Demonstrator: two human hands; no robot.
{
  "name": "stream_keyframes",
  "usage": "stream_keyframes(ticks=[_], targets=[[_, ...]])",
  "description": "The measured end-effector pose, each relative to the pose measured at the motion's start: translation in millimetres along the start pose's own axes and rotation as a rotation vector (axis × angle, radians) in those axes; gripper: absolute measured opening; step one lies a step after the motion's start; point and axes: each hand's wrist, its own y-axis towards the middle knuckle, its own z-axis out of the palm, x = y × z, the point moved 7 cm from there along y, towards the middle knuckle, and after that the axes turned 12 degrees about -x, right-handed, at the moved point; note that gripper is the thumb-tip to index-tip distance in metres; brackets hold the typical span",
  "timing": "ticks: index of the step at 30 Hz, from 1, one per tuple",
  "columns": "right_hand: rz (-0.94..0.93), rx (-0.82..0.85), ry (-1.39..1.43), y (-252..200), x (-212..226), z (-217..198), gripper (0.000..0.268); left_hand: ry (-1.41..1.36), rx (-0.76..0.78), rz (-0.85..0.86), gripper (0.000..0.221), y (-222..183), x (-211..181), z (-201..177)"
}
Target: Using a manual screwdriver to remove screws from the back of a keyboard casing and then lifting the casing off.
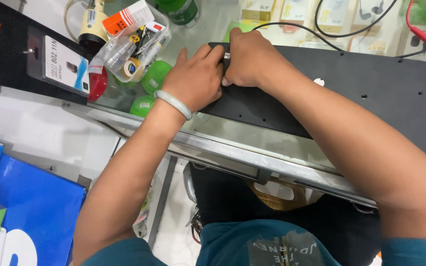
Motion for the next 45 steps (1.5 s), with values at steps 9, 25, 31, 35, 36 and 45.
stream_keyframes(ticks=[9, 25, 31, 35, 36, 45], targets=[[-0.039, -0.021, -0.026, 5, -1, 4, 0.077, -0.029, -0.014, 0.03, 0.029, -4, 4, 4], [-0.062, -0.014, -0.062, 1, -1, 0, 0.071, -0.783, -0.027, -0.736, 0.054, -51, -4, -15], [-0.329, -0.223, 0.09, -1, 11, -29, 0.033, -0.617, 0.023, -0.713, 0.057, -53, -4, -16], [-0.552, -0.446, 0.684, -33, 33, -55, 0.038, -0.462, 0.032, -0.673, 0.064, -54, -9, -14], [-0.775, -0.497, 0.711, -51, 44, -58, 0.061, -0.381, 0.057, -0.65, 0.069, -54, -12, -13], [-0.829, -0.77, 0.444, -39, 22, -40, 0.053, -0.355, 0.025, -0.624, 0.065, -49, -6, -21]])
